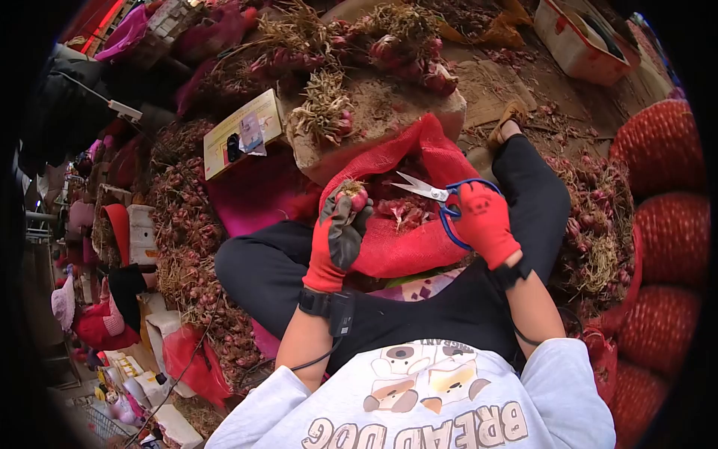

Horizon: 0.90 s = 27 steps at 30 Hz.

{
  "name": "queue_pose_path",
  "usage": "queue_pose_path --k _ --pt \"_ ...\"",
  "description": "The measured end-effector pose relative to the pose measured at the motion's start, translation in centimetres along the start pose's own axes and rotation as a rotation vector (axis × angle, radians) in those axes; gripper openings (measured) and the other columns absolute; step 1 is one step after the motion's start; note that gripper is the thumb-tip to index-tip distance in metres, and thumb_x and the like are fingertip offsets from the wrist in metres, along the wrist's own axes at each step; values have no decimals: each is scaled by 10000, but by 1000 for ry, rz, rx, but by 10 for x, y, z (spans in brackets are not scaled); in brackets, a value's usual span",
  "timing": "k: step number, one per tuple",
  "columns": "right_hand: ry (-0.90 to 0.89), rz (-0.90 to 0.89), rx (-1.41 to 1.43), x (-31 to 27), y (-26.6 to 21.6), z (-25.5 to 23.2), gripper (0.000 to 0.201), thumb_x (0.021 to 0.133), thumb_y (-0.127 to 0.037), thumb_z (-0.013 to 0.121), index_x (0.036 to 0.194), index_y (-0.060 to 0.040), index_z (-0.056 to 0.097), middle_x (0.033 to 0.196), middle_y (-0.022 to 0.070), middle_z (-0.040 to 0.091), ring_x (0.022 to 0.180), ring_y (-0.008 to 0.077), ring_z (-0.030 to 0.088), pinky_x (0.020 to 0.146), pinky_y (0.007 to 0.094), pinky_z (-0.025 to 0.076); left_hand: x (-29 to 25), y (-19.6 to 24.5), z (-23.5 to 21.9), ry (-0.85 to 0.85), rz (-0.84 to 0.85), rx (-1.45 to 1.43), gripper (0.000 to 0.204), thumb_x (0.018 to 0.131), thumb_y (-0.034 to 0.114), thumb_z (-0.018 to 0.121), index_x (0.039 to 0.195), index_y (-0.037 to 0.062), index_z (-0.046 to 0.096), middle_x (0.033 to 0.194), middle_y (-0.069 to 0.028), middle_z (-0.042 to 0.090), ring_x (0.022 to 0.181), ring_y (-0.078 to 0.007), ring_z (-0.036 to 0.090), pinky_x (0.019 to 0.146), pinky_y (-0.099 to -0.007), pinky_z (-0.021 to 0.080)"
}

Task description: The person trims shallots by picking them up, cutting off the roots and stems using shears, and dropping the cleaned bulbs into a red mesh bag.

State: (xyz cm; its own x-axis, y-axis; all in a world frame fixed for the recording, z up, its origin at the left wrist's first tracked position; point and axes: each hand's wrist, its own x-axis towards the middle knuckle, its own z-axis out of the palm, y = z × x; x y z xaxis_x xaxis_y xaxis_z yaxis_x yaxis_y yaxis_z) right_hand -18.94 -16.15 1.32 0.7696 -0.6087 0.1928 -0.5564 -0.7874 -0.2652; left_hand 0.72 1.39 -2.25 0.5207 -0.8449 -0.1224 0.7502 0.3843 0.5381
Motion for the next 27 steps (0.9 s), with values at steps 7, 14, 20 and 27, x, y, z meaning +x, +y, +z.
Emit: queue_pose_path --k 7,14,20,27 --pt "-112 4 409 -16 -31 -37 225 742 -228 704 889 -70 640 755 133 613 702 330 615 620 390 480 0 6 12 128 51 83 298 922 38 559 1212 98 529 1100 -45 635 1073 -185 607 956 -369 486" --pt "-36 -32 388 -18 -37 -21 229 733 -236 717 883 -80 644 762 122 619 712 324 618 619 395 482 -5 3 13 19 31 48 312 918 5 529 1221 76 515 1026 -31 595 974 -155 601 953 -380 484" --pt "-55 -78 286 -20 -31 -25 262 737 -248 722 917 -85 626 770 115 607 700 323 610 610 391 480 -6 -2 16 45 -51 205 296 928 33 538 1220 71 514 990 -15 577 946 -135 591 944 -380 485" --pt "-114 -201 146 -14 -29 -33 372 771 -389 710 902 -64 586 760 105 577 683 286 599 594 389 466 -12 8 22 35 -200 285 391 920 -9 494 1309 1 448 1031 -41 533 938 -122 585 903 -331 521"
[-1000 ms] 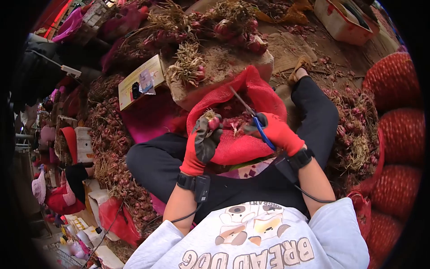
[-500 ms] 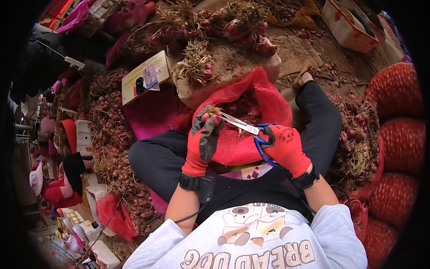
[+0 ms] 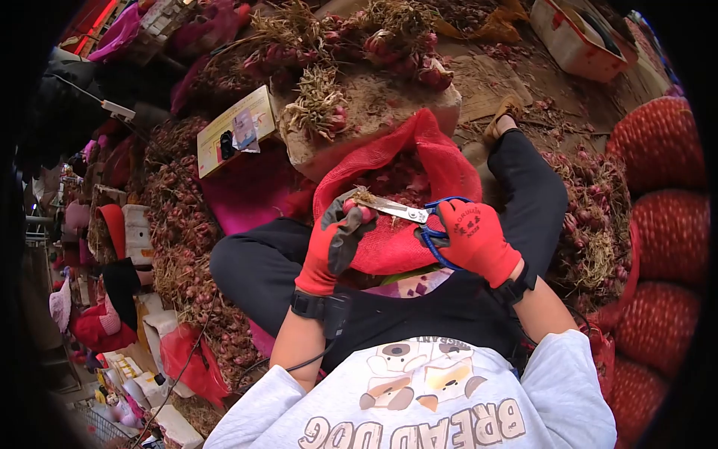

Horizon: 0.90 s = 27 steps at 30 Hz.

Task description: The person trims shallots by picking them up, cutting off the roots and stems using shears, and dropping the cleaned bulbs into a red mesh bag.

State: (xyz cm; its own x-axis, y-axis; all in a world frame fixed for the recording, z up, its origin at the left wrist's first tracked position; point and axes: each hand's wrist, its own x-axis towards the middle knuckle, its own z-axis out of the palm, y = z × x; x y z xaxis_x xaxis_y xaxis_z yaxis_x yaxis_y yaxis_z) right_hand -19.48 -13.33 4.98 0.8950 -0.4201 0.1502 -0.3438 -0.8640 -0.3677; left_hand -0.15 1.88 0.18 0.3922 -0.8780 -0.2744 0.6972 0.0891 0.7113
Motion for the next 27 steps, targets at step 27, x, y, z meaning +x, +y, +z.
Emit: queue_pose_path --k 27 --pt "-54 139 370 -5 22 42 333 815 -364 704 887 -60 586 571 63 521 544 201 581 550 332 465 10 -6 -8 -4 23 382 417 858 22 643 1252 -10 511 1211 -57 547 1093 -137 542 933 -271 462"
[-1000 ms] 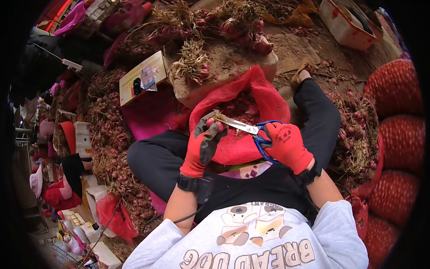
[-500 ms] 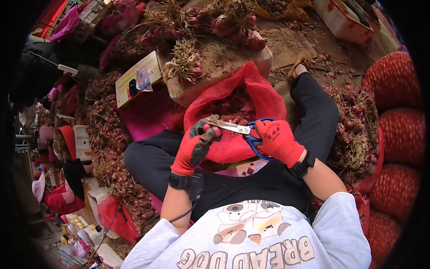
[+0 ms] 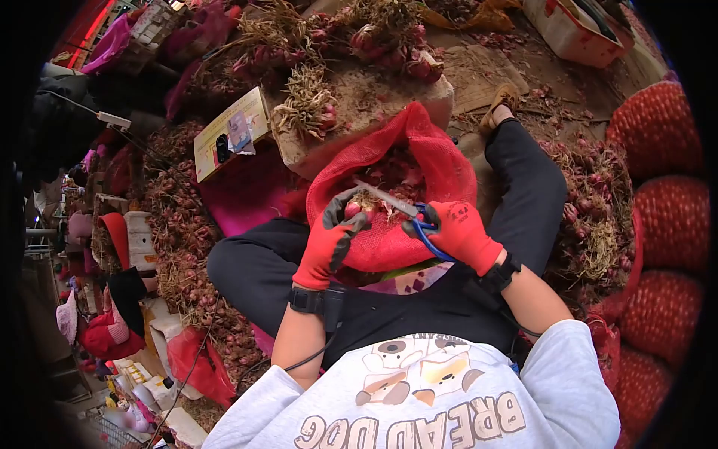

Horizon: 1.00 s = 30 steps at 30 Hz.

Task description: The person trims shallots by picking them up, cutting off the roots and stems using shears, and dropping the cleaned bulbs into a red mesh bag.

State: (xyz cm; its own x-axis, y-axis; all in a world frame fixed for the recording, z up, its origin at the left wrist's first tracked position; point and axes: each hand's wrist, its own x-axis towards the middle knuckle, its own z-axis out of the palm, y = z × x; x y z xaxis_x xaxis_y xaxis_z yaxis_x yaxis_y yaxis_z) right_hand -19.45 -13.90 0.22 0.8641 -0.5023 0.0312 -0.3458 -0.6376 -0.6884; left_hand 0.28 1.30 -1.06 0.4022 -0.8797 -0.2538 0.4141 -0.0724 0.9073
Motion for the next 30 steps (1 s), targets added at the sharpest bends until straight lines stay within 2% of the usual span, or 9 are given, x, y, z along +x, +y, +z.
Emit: queue_pose_path --k 2,5,7,12,15,19,20,23,30 --pt "-18 171 286 4 9 15 280 843 -321 685 896 -67 583 555 18 509 526 127 563 515 300 455 1 -6 7 121 185 290 487 817 18 677 1270 -10 499 1254 -73 532 1152 -162 515 971 -292 443" --pt "-193 576 1120 20 -8 10 270 840 -329 710 844 -72 627 608 20 585 492 95 499 447 261 409 0 2 22 209 488 869 591 733 -11 690 1288 20 490 1184 -122 546 1123 -249 541 960 -329 438" --pt "-74 468 1137 27 -29 15 219 848 -230 704 953 -55 624 695 17 613 524 61 530 432 220 402 1 -5 26 206 593 1141 619 704 -24 680 1290 37 489 1137 -139 544 1071 -289 557 927 -347 452" --pt "-20 434 1312 46 -30 37 220 834 -133 684 996 -6 606 715 57 622 520 122 574 441 260 446 -2 -14 29 191 550 820 617 757 21 648 1339 35 445 1226 -137 496 1092 -286 532 948 -369 449" --pt "-33 460 1274 47 -18 37 174 836 -108 659 952 3 593 689 67 608 502 156 587 442 277 458 3 -23 21 130 271 145 593 848 106 639 1379 21 388 1295 -114 469 1142 -227 497 977 -344 434" --pt "28 297 1032 40 -20 33 141 837 -104 654 908 -9 577 675 62 594 478 157 576 432 279 451 0 -1 34 73 -226 69 482 986 260 483 1389 27 359 1231 -94 506 962 -166 589 808 -262 520" --pt "30 216 934 39 -21 34 139 838 -106 656 899 -13 573 671 59 591 473 153 571 427 279 447 -2 -10 30 31 -103 -24 476 983 248 495 1389 37 362 1154 -78 535 848 -140 603 722 -243 530" --pt "-21 500 1275 42 -25 30 145 834 -113 667 890 -16 574 698 49 598 515 127 568 450 275 453 -2 -6 21 -55 -140 -73 468 960 194 533 1378 44 386 1137 -74 550 837 -141 608 738 -258 534" --pt "-106 257 1269 45 -22 29 228 826 -64 626 1039 12 600 806 74 639 584 121 595 510 257 473 -4 -11 28 12 72 59 465 916 57 589 1351 27 426 1112 -78 563 870 -134 606 755 -252 528"
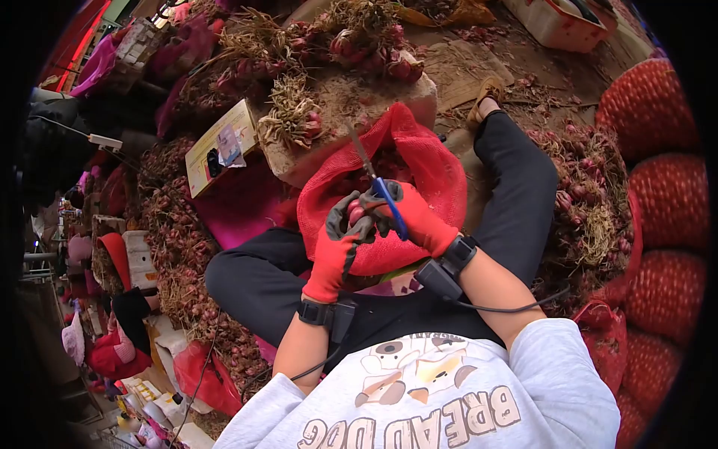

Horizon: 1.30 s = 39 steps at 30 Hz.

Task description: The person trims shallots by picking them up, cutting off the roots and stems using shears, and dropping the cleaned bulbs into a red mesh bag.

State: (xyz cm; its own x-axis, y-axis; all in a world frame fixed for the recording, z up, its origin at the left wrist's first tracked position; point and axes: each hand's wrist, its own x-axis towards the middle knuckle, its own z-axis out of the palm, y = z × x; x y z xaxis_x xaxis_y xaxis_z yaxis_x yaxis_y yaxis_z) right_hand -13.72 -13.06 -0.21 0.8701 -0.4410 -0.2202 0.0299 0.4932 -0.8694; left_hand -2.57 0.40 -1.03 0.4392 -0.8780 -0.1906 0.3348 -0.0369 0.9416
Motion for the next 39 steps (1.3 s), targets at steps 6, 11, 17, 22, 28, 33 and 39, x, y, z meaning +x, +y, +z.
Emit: queue_pose_path --k 6,11,17,22,28,33,39 --pt "-72 154 380 7 19 -18 250 833 -106 618 1048 22 599 769 62 617 568 131 584 513 253 473 3 9 -3 -37 -232 -241 500 889 13 617 1350 29 426 1145 -85 560 921 -145 597 778 -266 520" --pt "43 143 149 -4 7 -14 262 850 -211 650 1023 -17 613 779 56 622 583 149 589 532 275 481 -1 5 -7 -109 81 327 425 933 93 577 1335 50 445 1153 -100 584 1002 -181 589 831 -283 501" --pt "396 -382 -1378 -36 -18 -23 390 771 -406 725 942 -68 631 858 137 641 732 315 623 683 389 496 1 -16 -38 63 -188 -907 367 958 269 555 1289 115 516 1214 -84 589 1063 -239 593 842 -308 514" --pt "332 -270 -1413 -80 -44 -19 422 722 -472 748 866 -87 651 741 114 626 701 306 630 624 388 485 6 2 -34 59 -136 -848 323 965 280 545 1255 139 551 1237 -73 587 1029 -228 599 841 -333 529" --pt "236 -288 -1392 -84 -44 -12 420 722 -479 748 810 -86 630 693 100 606 647 299 612 569 389 462 5 1 -33 -5 -162 -852 306 977 255 522 1260 144 551 1228 -42 593 1063 -214 599 862 -333 527" --pt "229 -353 -1403 -79 -46 -2 413 745 -484 731 779 -87 622 675 102 597 638 295 609 559 386 454 0 5 -29 -12 -123 -796 336 986 248 500 1308 152 505 1201 -12 601 1026 -188 621 840 -319 524" --pt "208 -325 -1381 -81 -48 -5 430 757 -495 719 747 -81 605 646 98 585 613 294 602 543 384 441 3 10 -25 4 -161 -619 364 994 252 483 1345 161 454 1190 8 588 1031 -189 617 831 -319 517"
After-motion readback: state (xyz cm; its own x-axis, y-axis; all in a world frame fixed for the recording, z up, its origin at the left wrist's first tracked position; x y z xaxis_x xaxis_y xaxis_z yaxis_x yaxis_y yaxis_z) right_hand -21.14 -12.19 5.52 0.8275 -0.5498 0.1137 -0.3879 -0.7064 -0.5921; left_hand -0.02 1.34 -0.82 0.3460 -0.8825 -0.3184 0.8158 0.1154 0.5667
